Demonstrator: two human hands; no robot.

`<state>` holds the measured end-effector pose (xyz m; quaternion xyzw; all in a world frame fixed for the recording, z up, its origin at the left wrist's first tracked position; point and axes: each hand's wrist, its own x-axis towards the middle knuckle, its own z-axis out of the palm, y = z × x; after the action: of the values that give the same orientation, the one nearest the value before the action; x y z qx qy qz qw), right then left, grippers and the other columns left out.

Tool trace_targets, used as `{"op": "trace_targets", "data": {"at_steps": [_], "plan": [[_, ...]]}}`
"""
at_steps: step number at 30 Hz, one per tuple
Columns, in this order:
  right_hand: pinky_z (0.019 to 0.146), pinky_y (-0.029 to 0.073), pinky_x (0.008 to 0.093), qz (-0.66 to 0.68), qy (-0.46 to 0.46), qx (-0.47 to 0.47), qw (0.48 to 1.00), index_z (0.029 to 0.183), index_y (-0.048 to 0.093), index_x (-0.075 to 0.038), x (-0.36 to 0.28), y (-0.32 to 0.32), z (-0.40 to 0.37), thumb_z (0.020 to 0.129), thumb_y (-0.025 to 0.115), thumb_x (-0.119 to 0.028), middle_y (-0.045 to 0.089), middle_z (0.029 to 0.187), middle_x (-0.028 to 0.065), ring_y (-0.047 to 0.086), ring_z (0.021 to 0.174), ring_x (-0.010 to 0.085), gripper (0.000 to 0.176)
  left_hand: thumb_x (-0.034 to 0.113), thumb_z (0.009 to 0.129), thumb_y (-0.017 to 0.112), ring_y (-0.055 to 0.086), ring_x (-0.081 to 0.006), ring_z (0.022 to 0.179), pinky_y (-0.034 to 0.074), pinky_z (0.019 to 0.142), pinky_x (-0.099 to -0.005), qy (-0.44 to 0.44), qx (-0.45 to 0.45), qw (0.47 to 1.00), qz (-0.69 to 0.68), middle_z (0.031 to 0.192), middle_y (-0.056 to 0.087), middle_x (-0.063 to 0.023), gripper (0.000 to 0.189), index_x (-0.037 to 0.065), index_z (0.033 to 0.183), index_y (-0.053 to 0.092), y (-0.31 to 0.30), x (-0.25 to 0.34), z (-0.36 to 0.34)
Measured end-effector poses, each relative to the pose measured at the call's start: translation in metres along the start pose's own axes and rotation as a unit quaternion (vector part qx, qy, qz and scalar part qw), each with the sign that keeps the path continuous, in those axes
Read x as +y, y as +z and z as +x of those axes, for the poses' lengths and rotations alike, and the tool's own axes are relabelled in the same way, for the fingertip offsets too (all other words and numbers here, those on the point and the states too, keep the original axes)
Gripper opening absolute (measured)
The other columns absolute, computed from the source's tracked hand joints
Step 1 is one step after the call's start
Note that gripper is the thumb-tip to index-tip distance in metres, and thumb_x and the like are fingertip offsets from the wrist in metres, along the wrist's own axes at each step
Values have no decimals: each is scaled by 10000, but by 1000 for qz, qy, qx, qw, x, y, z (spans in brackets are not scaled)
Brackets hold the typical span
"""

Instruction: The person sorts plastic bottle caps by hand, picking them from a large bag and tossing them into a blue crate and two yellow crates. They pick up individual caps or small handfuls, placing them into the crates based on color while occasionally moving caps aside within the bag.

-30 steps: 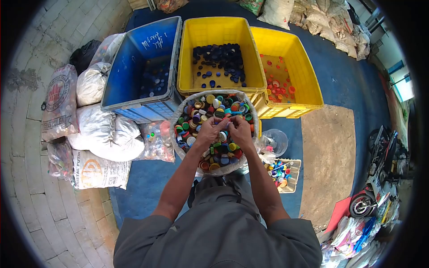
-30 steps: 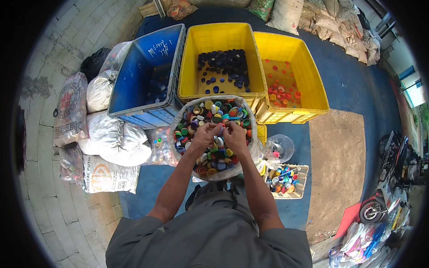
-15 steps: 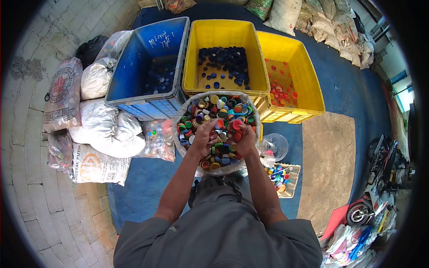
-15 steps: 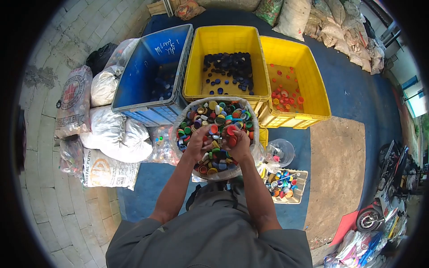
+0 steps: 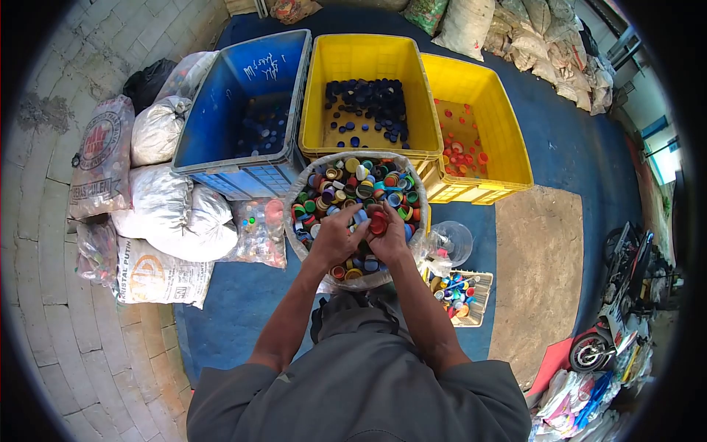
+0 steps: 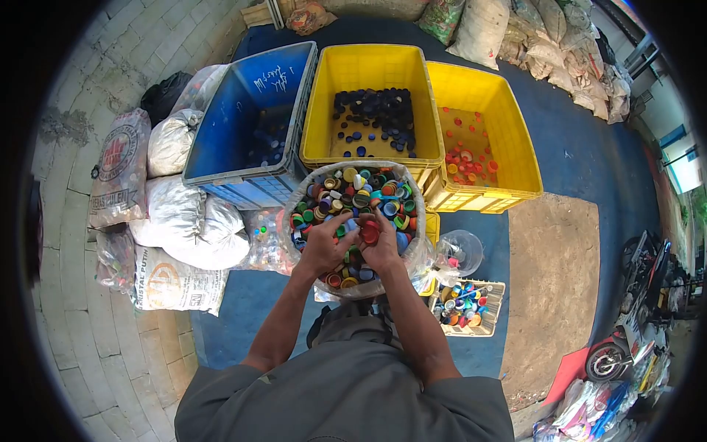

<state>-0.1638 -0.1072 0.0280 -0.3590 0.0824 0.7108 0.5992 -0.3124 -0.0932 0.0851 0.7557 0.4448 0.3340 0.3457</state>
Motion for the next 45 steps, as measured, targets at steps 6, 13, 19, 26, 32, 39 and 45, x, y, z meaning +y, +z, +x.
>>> {"op": "trace_targets", "data": {"at_steps": [6, 13, 19, 26, 32, 39, 45], "plan": [[597, 471, 281, 37, 18, -56, 998, 1030, 605, -45, -21, -35, -6, 937, 579, -226, 593, 853, 47, 563, 750, 158, 205, 235, 789, 735, 646, -359, 959, 506, 836, -404, -37, -9, 993, 109, 1028, 662, -213, 409, -35, 1079, 635, -13, -47, 8], [511, 387, 229, 37, -6, -105, 994, 1139, 543, -19, -28, -40, -24, 927, 549, -174, 551, 853, 49, 498, 688, 146, 262, 235, 809, 687, 642, -367, 973, 511, 834, -456, -139, -61, 972, 177, 1029, 664, -214, 375, -19, 1079, 632, 12, -77, 89], [454, 330, 205, 10, -34, -87, 996, 1092, 563, -20, -37, -34, -38, 937, 557, -239, 508, 761, 18, 446, 620, 104, 269, 158, 783, 634, 631, -398, 995, 516, 851, -479, -181, -131, 936, 272, 1037, 658, -232, 322, 3, 1065, 614, 31, -69, 117], [434, 290, 186, -91, -57, -50, 993, 1053, 590, -9, -52, -26, -40, 941, 582, -272, 473, 680, -20, 428, 561, 76, 286, 140, 780, 648, 627, -419, 989, 515, 843, -501, -181, -134, 937, 269, 1066, 646, -221, 358, 0, 1102, 577, 41, -78, 114], [488, 418, 284, -588, -278, 24, 759, 1002, 658, -49, -78, -14, -1, 878, 650, -239, 535, 605, 25, 530, 547, 150, 227, 233, 810, 689, 666, -280, 872, 524, 732, -423, -167, -10, 980, 108, 975, 668, -171, 316, 0, 1013, 622, 21, -76, 93], [727, 519, 462, -850, -370, -32, 375, 1038, 705, -136, -121, 25, 54, 755, 595, -78, 683, 912, 188, 655, 848, 366, 309, 273, 899, 558, 414, -78, 505, 260, 385, -207, -373, -4, 791, -485, 676, 496, 4, 221, 62, 904, 624, -13, -68, 49], [779, 542, 404, -941, -211, -113, 239, 1127, 701, -261, -128, 37, 84, 745, 612, -42, 694, 1023, 105, 659, 954, 296, 450, 251, 859, 465, 490, -149, 605, 334, 420, -235, -380, -29, 647, -661, 707, 527, -35, 228, 64, 801, 581, -9, -73, 24]]}}
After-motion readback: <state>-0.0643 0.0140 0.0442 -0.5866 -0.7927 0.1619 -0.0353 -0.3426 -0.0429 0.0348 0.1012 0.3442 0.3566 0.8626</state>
